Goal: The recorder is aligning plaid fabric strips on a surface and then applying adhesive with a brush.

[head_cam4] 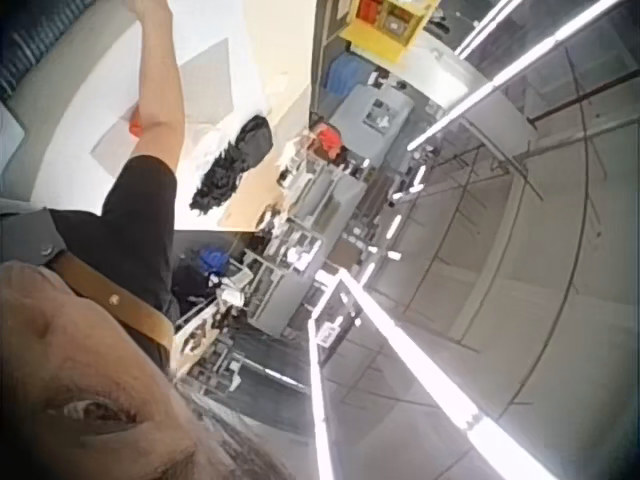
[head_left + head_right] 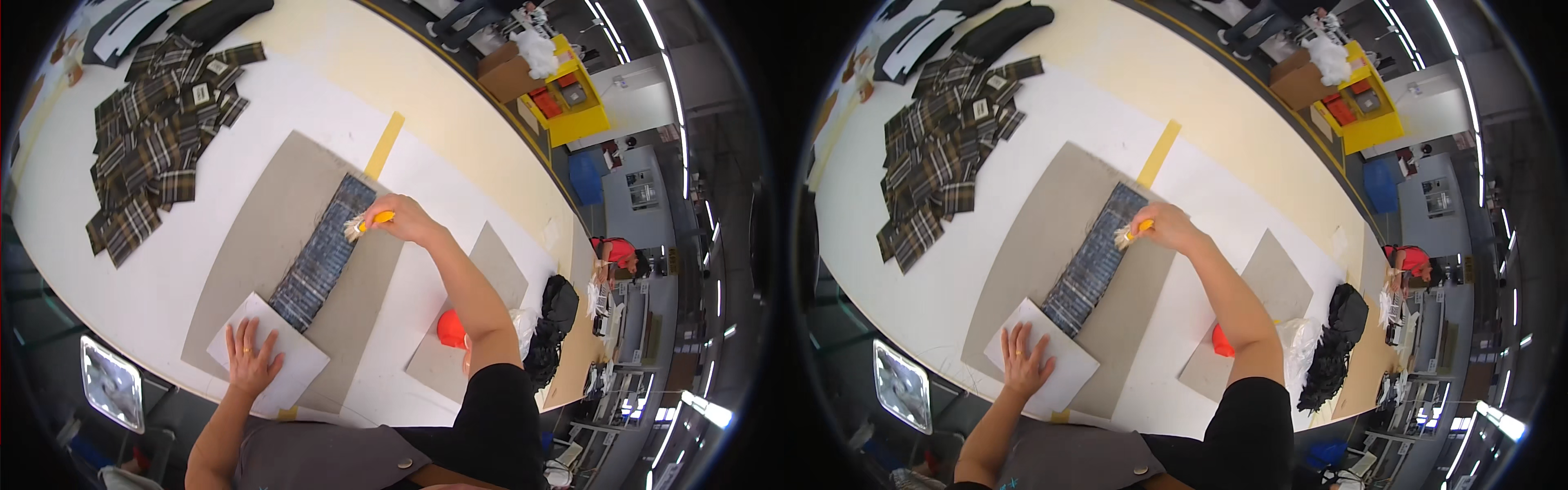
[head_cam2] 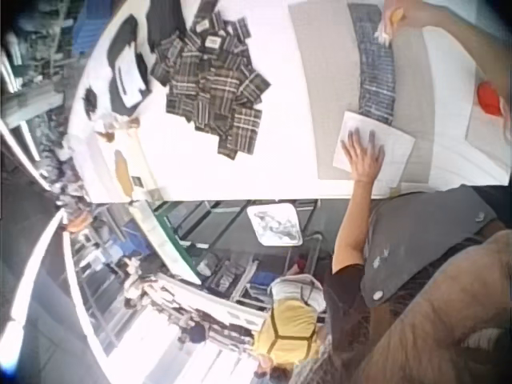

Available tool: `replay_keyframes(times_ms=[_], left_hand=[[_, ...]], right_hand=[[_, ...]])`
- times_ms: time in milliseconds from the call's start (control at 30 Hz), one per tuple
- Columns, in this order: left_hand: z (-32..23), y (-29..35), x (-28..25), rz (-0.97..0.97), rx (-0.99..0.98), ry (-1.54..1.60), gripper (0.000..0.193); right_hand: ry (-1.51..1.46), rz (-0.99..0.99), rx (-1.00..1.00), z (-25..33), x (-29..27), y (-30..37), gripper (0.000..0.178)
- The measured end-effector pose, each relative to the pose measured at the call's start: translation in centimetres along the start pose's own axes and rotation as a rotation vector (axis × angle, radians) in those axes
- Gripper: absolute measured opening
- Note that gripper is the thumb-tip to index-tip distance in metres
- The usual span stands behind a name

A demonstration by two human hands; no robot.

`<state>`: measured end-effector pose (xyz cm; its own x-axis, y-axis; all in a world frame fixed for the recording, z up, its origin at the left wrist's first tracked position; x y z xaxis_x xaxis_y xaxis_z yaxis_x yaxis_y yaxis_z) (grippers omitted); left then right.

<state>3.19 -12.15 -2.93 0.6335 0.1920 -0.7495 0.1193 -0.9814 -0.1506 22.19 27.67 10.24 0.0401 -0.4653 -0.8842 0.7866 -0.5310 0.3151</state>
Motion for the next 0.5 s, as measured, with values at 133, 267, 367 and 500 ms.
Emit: replay_keyframes(times_ms=[133,267,367,500], left_hand=[[-1.0,-1.1,-0.2,0.042,0.012,0.03,0.055],[-0.5,-0.5,-0.5,0.011,-0.019,-0.008,0.056],[0.2,0.2,-0.3,-0.016,-0.003,-0.013,0.058],[-0.1,-0.2,-1.1,-0.039,0.014,0.018,0.054]], right_hand=[[0.592,-0.195,0.096,-2.1,-1.1,1.2,0.009],[-0.268,-0.34,-0.351,10.0,2.4,1.2,0.01],[-0.089,-0.027,-0.434,16.3,6.6,2.8,0.016],[0.198,-0.265,-0.237,11.5,7.0,0.2,0.026]])
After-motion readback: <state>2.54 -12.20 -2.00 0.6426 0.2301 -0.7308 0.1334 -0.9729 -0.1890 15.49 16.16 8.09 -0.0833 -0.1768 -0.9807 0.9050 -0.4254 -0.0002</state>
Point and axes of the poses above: each hand's wrist, its own y-axis away from the middle knuckle, its own x-axis out of the palm, z = x × y, the point moved 1 cm from there along -y, towards the middle knuckle, and after that the axes turned 10 degrees about y, right-handed, at the moved point
